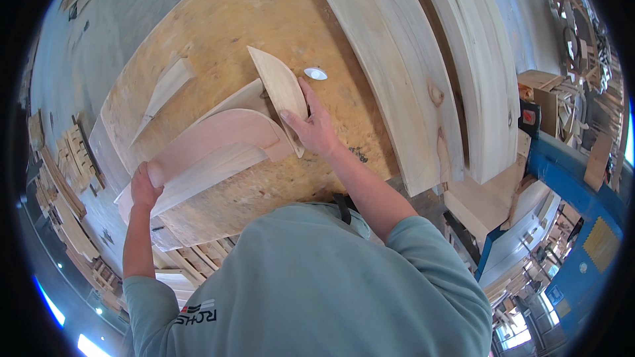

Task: The person joins wood components by applying glue from a bottle to a curved wooden piece, fitting a smaller wooden segment against it, and then marking the alignment with a pen.

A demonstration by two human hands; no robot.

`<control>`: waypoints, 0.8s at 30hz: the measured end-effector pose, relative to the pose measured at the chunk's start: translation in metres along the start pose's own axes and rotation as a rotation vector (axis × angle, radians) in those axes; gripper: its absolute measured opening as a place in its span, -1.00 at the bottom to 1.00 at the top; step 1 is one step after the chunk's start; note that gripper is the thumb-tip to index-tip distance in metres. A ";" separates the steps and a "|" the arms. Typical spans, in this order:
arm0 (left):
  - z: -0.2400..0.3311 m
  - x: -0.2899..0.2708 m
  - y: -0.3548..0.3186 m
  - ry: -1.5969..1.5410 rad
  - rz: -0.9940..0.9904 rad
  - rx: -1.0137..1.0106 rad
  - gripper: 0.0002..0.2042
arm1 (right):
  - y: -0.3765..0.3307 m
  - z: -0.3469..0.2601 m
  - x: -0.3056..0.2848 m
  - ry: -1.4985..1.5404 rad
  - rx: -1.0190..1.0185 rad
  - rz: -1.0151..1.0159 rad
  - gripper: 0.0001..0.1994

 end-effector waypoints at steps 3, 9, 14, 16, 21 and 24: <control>0.001 -0.001 -0.001 0.003 0.013 0.012 -0.16 | 0.001 0.006 0.003 0.099 0.014 0.018 -0.17; -0.001 0.000 -0.002 0.007 0.019 -0.008 -0.17 | -0.001 0.003 0.006 0.137 -0.020 0.040 -0.19; -0.001 0.000 -0.002 0.014 0.006 -0.026 -0.18 | 0.001 0.002 0.005 0.080 -0.044 0.060 -0.22; -0.001 0.000 -0.001 0.015 0.007 -0.021 -0.17 | 0.000 0.005 0.004 0.074 -0.064 0.078 -0.23; -0.002 0.003 0.000 0.024 0.000 -0.023 -0.16 | -0.002 -0.001 0.003 0.010 -0.092 0.120 -0.27; -0.002 0.004 0.000 0.027 0.008 -0.014 -0.16 | -0.003 -0.003 0.001 -0.058 -0.090 0.137 -0.29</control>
Point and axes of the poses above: each hand's wrist, its own y-axis towards the middle knuckle, its own x-axis out of the palm, z = x × y, the point moved 10 cm from there along y, towards the middle knuckle, and after that the axes turned 4 degrees about -x, right-handed, at the moved point
